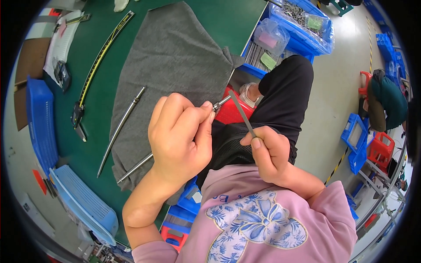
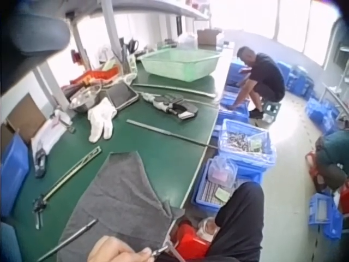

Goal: Using a metal file to smooth a component on a metal rod and then measuring the dimensions with a micrometer.

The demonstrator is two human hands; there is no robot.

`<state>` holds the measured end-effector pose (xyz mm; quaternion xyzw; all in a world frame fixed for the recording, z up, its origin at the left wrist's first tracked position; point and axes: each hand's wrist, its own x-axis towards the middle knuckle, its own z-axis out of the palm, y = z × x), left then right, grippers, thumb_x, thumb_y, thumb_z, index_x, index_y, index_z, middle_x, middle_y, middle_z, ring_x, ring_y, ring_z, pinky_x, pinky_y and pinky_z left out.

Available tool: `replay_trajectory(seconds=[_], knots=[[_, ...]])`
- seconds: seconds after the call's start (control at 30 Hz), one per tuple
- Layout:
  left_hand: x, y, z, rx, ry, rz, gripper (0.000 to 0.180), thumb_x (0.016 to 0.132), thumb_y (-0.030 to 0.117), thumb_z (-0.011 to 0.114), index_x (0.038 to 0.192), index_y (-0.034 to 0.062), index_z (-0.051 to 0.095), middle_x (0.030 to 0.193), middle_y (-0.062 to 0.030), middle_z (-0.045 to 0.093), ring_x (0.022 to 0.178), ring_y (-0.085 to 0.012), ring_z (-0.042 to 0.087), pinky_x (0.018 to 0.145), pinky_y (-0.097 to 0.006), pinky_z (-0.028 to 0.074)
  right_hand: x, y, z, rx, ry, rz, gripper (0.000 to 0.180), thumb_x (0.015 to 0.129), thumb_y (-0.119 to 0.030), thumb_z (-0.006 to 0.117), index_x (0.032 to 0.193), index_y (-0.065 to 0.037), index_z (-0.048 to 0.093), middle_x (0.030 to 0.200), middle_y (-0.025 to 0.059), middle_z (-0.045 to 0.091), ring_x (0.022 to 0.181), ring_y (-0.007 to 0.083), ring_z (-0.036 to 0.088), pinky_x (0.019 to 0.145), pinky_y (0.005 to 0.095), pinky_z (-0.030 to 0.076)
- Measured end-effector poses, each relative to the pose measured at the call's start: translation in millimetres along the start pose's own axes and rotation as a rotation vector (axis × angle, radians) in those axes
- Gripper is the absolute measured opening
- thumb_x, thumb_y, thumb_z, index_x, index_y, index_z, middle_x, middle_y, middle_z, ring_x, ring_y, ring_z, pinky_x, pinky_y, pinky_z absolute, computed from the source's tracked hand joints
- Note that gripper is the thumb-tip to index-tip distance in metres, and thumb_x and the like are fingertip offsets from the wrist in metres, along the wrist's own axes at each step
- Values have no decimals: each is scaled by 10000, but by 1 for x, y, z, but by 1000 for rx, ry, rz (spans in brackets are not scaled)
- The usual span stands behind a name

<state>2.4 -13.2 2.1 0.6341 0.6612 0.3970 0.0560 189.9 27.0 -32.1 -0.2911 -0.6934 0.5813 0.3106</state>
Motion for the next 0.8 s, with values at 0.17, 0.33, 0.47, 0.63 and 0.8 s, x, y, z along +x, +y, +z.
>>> replay_trajectory(seconds=[0.17, 0.33, 0.47, 0.63, 0.8], knots=[[0, -1, -1, 25, -8, 38, 154, 668, -49, 712, 771, 9, 614, 680, -66, 477, 594, -226, 452, 511, -331, 352, 1, 0, 3, -10, -20, 6, 168, 913, -12, 419, 873, 23, 579, 499, -32, 431, 402, 46, 378, 420, 222, 300], [0, 0, -1, 21, -5, 37, 158, 668, -48, 714, 770, 10, 609, 683, -67, 478, 600, -227, 454, 515, -330, 355, 3, -4, 4, -11, -51, -1, 99, 847, 36, 499, 882, 16, 589, 541, 48, 501, 433, 162, 512, 455, 275, 405], [0, 0, -1, 11, -3, 21, 161, 665, -49, 714, 770, 11, 608, 683, -67, 477, 599, -228, 455, 514, -332, 355, 2, -3, 5, -47, -62, 13, 91, 849, 26, 513, 886, 4, 593, 558, 62, 538, 443, 190, 544, 460, 288, 427], [0, 0, 0, 13, 6, 28, 159, 662, -55, 707, 746, 13, 591, 678, -69, 471, 595, -229, 453, 508, -334, 351, 5, -8, 9, -124, -80, 70, 88, 853, 7, 530, 909, -18, 593, 585, 79, 579, 471, 211, 588, 453, 306, 442], [-1, 1, 0, 11, 0, 6, 159, 665, -48, 710, 746, 16, 589, 684, -71, 471, 603, -233, 460, 512, -338, 358, 24, -10, 19, -260, -27, -10, 114, 864, -38, 554, 974, -38, 583, 642, 93, 634, 525, 217, 640, 465, 329, 473]])
